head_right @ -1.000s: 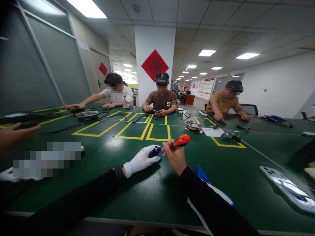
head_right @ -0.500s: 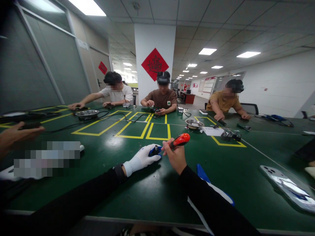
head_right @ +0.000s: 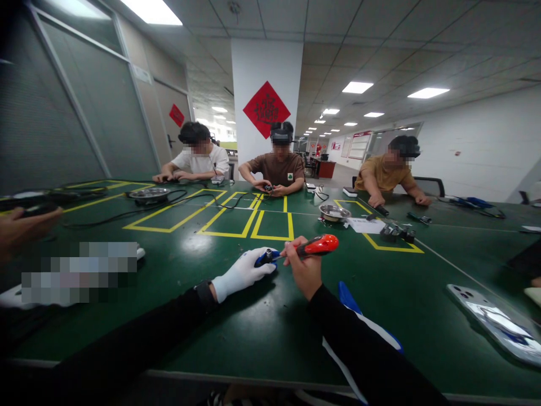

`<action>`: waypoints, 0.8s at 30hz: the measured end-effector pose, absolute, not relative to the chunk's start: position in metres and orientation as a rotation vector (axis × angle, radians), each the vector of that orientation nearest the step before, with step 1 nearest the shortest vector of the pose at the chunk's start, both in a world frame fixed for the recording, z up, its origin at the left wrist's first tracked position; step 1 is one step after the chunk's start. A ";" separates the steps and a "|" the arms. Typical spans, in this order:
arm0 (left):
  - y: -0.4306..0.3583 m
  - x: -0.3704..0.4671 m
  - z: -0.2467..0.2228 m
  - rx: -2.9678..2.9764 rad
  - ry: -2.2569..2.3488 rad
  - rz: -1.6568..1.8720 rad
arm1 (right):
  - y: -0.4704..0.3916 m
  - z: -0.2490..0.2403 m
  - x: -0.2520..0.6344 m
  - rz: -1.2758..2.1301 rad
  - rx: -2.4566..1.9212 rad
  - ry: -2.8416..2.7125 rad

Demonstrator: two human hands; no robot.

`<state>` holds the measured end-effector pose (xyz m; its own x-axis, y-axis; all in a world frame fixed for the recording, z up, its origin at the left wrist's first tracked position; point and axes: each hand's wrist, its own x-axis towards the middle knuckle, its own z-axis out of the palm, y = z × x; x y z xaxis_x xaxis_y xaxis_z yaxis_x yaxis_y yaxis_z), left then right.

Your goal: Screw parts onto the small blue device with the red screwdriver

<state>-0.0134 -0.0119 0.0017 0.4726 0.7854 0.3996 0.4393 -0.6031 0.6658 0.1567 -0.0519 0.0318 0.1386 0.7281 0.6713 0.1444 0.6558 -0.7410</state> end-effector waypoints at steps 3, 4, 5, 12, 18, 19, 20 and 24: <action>-0.013 -0.013 0.002 2.225 1.012 0.940 | -0.052 0.032 0.157 0.497 -0.798 -1.366; -0.013 -0.013 0.002 2.225 1.018 0.938 | -0.052 0.031 0.157 0.506 -0.796 -1.363; -0.014 -0.013 0.003 2.228 1.027 0.943 | -0.052 0.031 0.157 0.517 -0.792 -1.362; -0.014 -0.014 0.004 2.266 1.045 0.965 | -0.051 0.031 0.156 0.539 -0.793 -1.406; -0.014 -0.014 0.004 2.271 1.050 0.960 | -0.050 0.031 0.156 0.537 -0.800 -1.407; -0.014 -0.014 0.005 2.276 1.059 0.961 | -0.050 0.031 0.157 0.537 -0.801 -1.412; -0.015 -0.014 0.005 2.280 1.067 0.962 | -0.051 0.031 0.156 0.537 -0.803 -1.417; -0.015 -0.013 0.005 2.289 1.074 0.952 | -0.051 0.030 0.156 0.547 -0.805 -1.433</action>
